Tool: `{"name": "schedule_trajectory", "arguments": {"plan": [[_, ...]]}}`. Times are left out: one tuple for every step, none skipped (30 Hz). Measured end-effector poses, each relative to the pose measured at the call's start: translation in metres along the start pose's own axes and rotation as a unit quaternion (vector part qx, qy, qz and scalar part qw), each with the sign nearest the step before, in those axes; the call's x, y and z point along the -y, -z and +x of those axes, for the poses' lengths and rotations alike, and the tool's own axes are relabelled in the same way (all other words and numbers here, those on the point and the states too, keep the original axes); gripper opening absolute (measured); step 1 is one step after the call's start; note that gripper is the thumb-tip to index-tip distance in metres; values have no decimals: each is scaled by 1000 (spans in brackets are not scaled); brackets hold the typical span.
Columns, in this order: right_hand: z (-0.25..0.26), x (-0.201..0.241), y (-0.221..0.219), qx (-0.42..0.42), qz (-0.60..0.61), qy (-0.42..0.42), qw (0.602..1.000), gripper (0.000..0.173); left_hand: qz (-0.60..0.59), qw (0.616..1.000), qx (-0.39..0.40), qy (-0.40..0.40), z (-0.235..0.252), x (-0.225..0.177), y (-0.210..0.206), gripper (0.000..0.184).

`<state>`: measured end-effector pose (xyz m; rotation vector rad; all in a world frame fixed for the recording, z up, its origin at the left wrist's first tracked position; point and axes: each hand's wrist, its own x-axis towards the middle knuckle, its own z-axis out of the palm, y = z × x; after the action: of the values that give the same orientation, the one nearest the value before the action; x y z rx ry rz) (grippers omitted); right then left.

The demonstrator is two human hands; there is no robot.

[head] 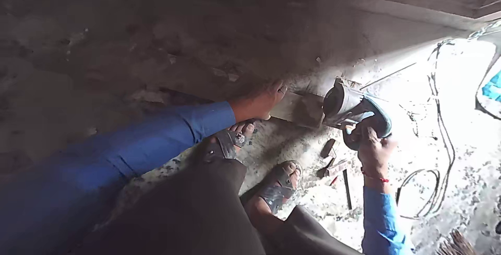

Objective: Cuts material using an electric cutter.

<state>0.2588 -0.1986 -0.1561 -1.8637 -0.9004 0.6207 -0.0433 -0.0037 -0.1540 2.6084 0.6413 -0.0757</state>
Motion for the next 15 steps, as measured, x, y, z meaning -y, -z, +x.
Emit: {"name": "schedule_trajectory", "arguments": {"plan": [[0, 0, 0, 0, -1, 3, 1000, 25, 4, 1000, 3, 1, 8, 12, -29, 90], [-1, 1, 0, -2, -5, 3, 1000, 26, 14, 998, 57, 19, 16, 15, -39, 99], [-1, 0, 1, -5, -10, 4, 1000, 27, 22, 995, 97, 31, 22, 15, -41, 104], [-2, -1, 1, -8, -17, 7, 1000, 30, 23, 992, 118, 39, 25, 14, -40, 106], [-2, -2, 1, -7, -19, 9, 1000, 32, 21, 991, 127, 43, 26, 13, -38, 106], [-3, -3, 2, -3, -16, 10, 1000, 33, 20, 991, 123, 45, 24, 13, -36, 106], [-3, -5, 3, 1, -8, 7, 1000, 36, 18, 993, 109, 44, 22, 12, -35, 105], [-4, -5, 3, 3, -4, 5, 1000, 36, 12, 994, 96, 45, 18, 8, -32, 102], [-4, -5, 3, 4, -3, 5, 1000, 35, 11, 994, 93, 47, 16, 6, -28, 100], [-5, -5, 2, 1, -3, 5, 1000, 35, 8, 994, 93, 50, 15, 5, -26, 98], [-7, -4, 2, -2, -7, 3, 1000, 36, 2, 994, 92, 52, 14, 3, -26, 98], [-8, -4, 3, -4, -14, 2, 1000, 37, -3, 994, 92, 55, 15, 3, -27, 99], [-9, -3, 3, -7, -21, 2, 1000, 37, -3, 994, 91, 54, 16, 4, -29, 100], [-10, -2, 3, -7, -24, 4, 1000, 36, 1, 994, 97, 50, 18, 7, -31, 102], [-10, 0, 2, -6, -26, 8, 1000, 36, 10, 993, 110, 45, 22, 12, -36, 105]]}}
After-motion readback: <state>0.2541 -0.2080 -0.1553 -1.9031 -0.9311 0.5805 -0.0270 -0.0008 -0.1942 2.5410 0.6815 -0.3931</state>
